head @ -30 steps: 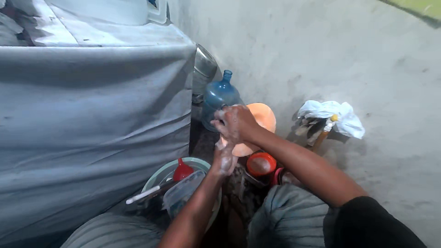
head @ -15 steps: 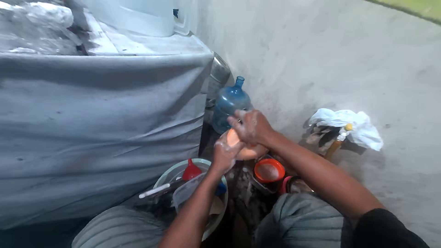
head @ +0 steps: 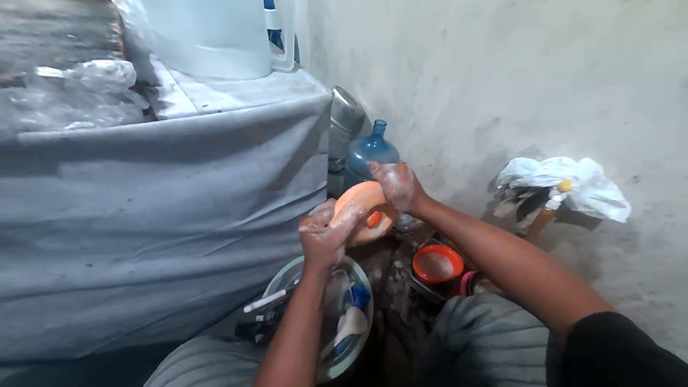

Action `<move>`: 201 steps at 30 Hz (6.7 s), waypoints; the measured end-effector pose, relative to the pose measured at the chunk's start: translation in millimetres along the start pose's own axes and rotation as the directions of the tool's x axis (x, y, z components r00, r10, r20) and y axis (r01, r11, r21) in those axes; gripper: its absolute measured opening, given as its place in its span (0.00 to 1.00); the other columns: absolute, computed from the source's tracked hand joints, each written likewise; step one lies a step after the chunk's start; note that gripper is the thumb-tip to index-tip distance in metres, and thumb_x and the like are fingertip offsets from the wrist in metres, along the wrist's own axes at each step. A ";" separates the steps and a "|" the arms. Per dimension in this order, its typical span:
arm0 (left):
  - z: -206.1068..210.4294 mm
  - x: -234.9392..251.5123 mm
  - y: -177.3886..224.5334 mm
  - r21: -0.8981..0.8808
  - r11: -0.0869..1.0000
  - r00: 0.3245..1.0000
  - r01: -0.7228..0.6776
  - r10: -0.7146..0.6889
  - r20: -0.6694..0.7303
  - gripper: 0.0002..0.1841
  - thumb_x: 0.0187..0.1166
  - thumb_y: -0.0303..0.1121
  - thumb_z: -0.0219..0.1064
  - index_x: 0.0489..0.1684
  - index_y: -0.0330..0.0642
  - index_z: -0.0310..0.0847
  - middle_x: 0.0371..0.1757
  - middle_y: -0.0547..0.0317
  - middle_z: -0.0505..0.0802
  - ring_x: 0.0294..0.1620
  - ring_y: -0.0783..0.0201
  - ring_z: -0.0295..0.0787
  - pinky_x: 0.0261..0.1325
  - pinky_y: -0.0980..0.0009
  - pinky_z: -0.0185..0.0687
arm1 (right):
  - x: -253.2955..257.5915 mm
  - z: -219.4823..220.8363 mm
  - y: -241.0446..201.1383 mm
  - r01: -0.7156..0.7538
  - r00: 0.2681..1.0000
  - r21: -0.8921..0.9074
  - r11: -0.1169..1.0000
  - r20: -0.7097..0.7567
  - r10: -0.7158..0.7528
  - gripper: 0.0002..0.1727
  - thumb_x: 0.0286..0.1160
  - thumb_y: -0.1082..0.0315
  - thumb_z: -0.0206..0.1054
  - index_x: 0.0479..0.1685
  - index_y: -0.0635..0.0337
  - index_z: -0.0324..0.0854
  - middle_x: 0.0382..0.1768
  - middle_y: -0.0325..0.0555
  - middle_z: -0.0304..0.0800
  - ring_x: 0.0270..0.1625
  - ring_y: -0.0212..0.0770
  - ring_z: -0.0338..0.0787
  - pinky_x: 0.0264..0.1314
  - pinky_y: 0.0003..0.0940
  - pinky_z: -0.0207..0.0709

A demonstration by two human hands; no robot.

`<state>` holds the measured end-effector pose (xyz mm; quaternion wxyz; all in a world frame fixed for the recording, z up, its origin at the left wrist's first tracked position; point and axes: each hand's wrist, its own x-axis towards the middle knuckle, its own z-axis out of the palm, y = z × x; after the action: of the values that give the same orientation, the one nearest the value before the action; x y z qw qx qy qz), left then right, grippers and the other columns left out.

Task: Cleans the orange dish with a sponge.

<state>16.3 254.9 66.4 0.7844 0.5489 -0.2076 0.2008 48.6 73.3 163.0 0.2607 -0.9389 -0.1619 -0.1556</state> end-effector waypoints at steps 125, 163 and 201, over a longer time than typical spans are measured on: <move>-18.8 -29.5 33.4 0.773 0.600 0.950 0.206 -0.311 -0.011 0.09 0.72 0.24 0.68 0.45 0.31 0.89 0.43 0.47 0.95 0.48 0.57 0.93 0.59 0.58 0.86 | -21.7 61.3 -25.8 0.643 0.762 -0.267 0.717 0.312 -0.567 0.17 0.65 0.73 0.72 0.56 0.58 0.83 0.35 0.57 0.91 0.37 0.62 0.94 0.36 0.60 0.87; -15.7 -28.0 23.7 0.229 0.967 0.854 -0.110 0.210 -0.477 0.14 0.85 0.20 0.54 0.61 0.19 0.78 0.58 0.41 0.88 0.61 0.64 0.87 0.69 0.69 0.83 | -28.8 62.8 20.0 -0.340 0.939 0.367 0.866 0.077 0.336 0.34 0.83 0.37 0.59 0.66 0.61 0.80 0.38 0.55 0.89 0.29 0.46 0.87 0.35 0.54 0.84; -20.8 -27.9 30.3 0.754 0.643 0.941 0.137 -0.323 0.105 0.09 0.74 0.26 0.70 0.44 0.28 0.90 0.44 0.42 0.95 0.51 0.51 0.93 0.61 0.53 0.84 | -26.6 70.5 -5.9 0.804 0.594 -0.122 0.582 0.114 -0.796 0.19 0.72 0.70 0.57 0.57 0.60 0.87 0.50 0.56 0.94 0.56 0.60 0.94 0.55 0.52 0.88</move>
<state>-21.1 281.7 68.3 0.4858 0.8591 -0.1261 0.1003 37.1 110.2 98.1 0.0827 -0.7866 -0.5601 -0.2465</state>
